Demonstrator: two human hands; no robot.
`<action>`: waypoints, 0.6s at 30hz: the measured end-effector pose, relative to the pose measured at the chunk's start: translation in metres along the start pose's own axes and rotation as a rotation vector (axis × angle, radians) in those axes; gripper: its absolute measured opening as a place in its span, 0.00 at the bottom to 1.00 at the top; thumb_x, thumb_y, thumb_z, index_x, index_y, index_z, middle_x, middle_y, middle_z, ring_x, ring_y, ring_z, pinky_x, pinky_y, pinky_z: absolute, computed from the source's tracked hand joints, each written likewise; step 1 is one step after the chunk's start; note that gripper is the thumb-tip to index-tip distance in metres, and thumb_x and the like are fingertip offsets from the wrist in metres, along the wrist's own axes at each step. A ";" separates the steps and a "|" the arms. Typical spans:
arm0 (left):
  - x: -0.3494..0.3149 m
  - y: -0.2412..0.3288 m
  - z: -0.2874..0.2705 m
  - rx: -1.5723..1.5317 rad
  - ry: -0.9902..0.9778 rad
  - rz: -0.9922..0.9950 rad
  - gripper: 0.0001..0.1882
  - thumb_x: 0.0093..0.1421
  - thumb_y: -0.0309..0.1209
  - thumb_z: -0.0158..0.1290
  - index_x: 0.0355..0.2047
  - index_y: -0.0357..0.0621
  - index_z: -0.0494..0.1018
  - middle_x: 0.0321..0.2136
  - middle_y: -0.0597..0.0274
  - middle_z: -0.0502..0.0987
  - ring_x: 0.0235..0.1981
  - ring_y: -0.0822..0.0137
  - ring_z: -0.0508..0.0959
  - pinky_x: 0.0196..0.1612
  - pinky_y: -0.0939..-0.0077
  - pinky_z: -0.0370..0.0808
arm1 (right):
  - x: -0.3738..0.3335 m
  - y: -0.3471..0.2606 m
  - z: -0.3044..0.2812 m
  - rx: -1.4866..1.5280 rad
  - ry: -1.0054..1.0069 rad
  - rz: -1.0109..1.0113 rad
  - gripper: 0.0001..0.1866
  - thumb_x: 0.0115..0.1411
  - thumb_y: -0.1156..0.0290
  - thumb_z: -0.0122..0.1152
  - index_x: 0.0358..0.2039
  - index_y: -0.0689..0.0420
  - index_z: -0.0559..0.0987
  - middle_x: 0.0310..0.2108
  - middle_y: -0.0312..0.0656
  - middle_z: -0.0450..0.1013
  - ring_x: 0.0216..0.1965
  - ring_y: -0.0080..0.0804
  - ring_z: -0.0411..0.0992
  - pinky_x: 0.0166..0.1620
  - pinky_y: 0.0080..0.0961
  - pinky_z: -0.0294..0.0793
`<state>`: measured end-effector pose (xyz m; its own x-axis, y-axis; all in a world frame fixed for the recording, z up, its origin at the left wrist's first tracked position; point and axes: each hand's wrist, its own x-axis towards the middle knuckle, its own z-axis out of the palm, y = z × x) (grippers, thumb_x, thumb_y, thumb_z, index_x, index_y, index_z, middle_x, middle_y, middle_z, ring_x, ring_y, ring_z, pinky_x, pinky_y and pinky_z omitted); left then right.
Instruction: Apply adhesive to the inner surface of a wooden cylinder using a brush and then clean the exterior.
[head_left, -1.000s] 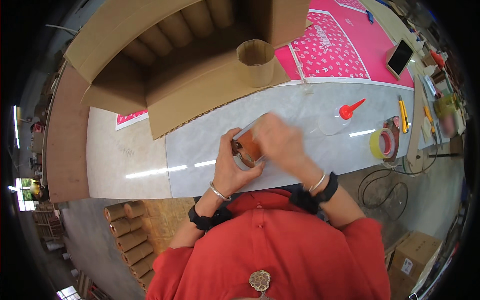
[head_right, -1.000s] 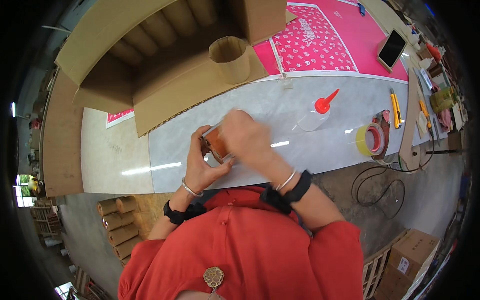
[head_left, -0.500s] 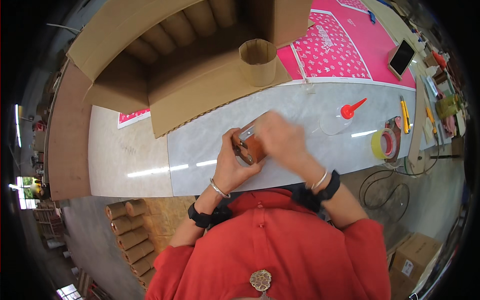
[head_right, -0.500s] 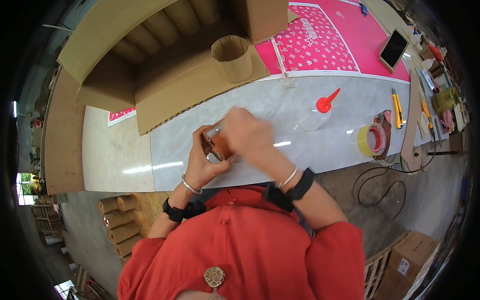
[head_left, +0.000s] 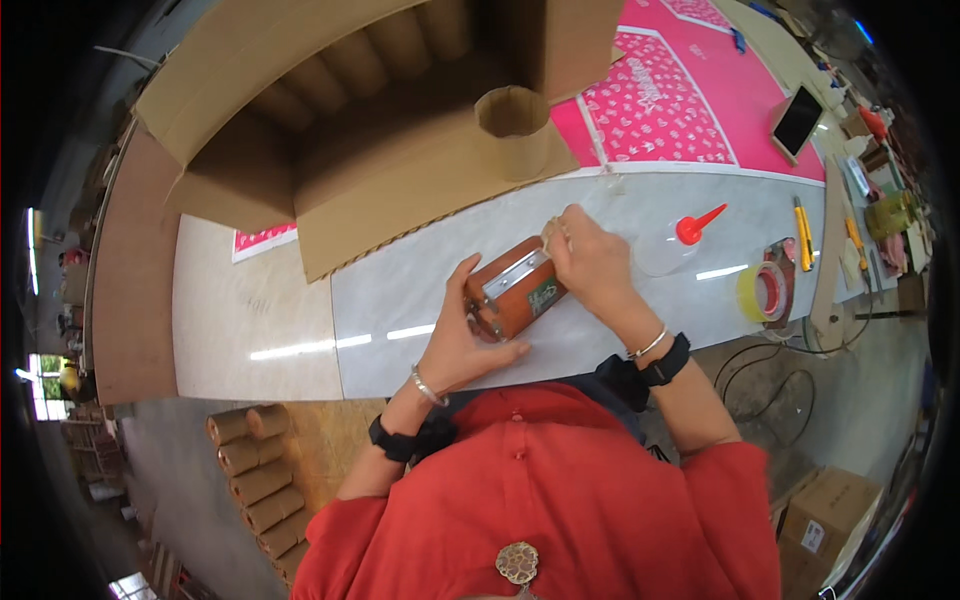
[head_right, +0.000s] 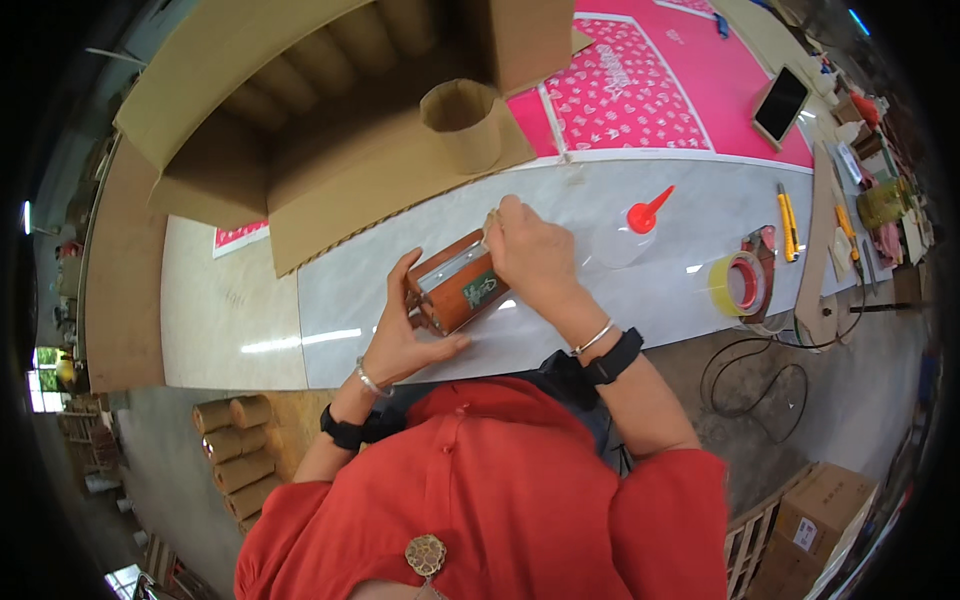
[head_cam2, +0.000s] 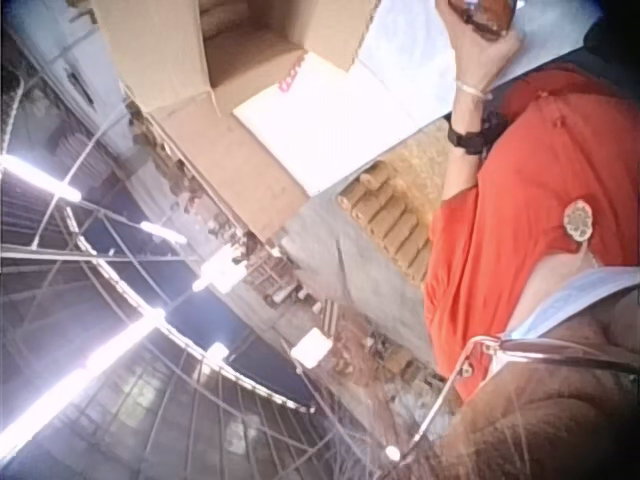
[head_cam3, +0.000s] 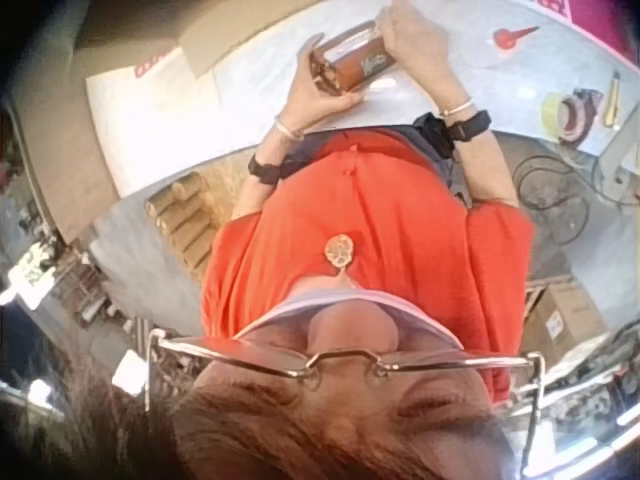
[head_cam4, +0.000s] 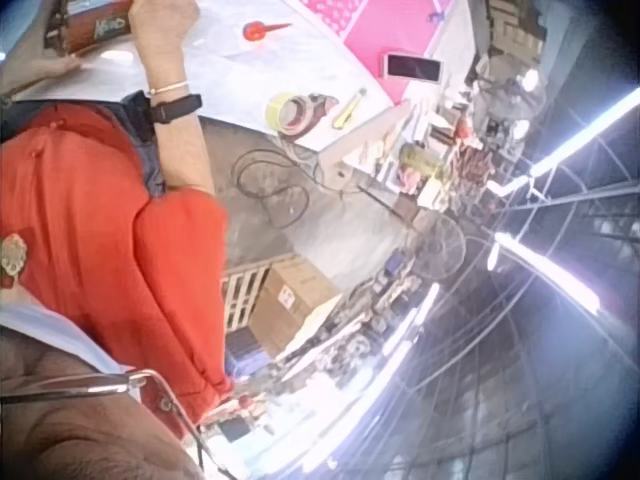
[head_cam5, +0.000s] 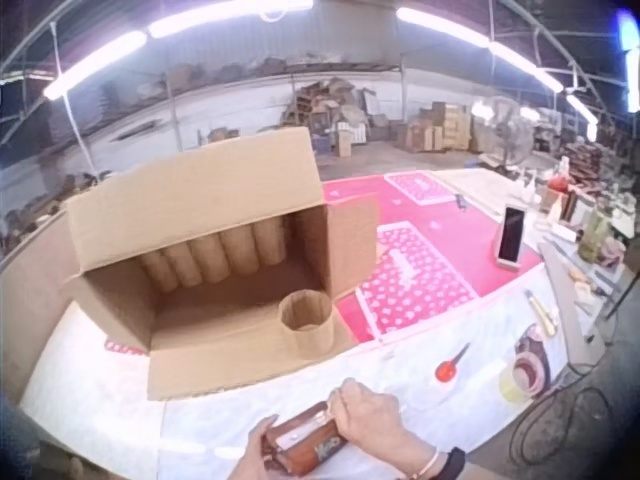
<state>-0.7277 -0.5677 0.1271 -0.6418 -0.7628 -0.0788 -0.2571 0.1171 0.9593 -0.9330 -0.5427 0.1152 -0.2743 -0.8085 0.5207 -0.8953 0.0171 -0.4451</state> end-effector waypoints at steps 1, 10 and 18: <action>0.002 0.004 0.001 -0.130 -0.105 -0.139 0.54 0.41 0.34 0.70 0.62 0.44 0.47 0.52 0.50 0.63 0.50 0.58 0.71 0.49 0.64 0.74 | -0.003 0.005 0.003 -0.111 -0.030 -0.104 0.06 0.50 0.70 0.57 0.27 0.57 0.71 0.23 0.41 0.68 0.20 0.37 0.71 0.19 0.33 0.71; 0.002 -0.013 -0.001 0.027 0.035 0.035 0.50 0.38 0.34 0.69 0.58 0.40 0.51 0.50 0.54 0.63 0.51 0.63 0.67 0.51 0.67 0.69 | -0.008 -0.043 0.024 0.014 -0.025 -0.171 0.11 0.47 0.66 0.59 0.28 0.57 0.71 0.23 0.42 0.70 0.24 0.37 0.73 0.29 0.35 0.74; 0.009 -0.017 0.003 0.034 -0.026 0.071 0.46 0.41 0.29 0.65 0.58 0.41 0.51 0.52 0.54 0.61 0.51 0.61 0.67 0.54 0.68 0.66 | -0.011 -0.055 0.002 -0.026 -0.148 -0.277 0.12 0.49 0.67 0.59 0.28 0.60 0.69 0.20 0.43 0.70 0.22 0.44 0.74 0.25 0.37 0.73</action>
<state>-0.7313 -0.5751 0.1089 -0.6781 -0.7348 -0.0181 -0.2342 0.1927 0.9529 -0.8804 -0.5358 0.1325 0.0335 -0.8611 0.5073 -0.9381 -0.2022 -0.2813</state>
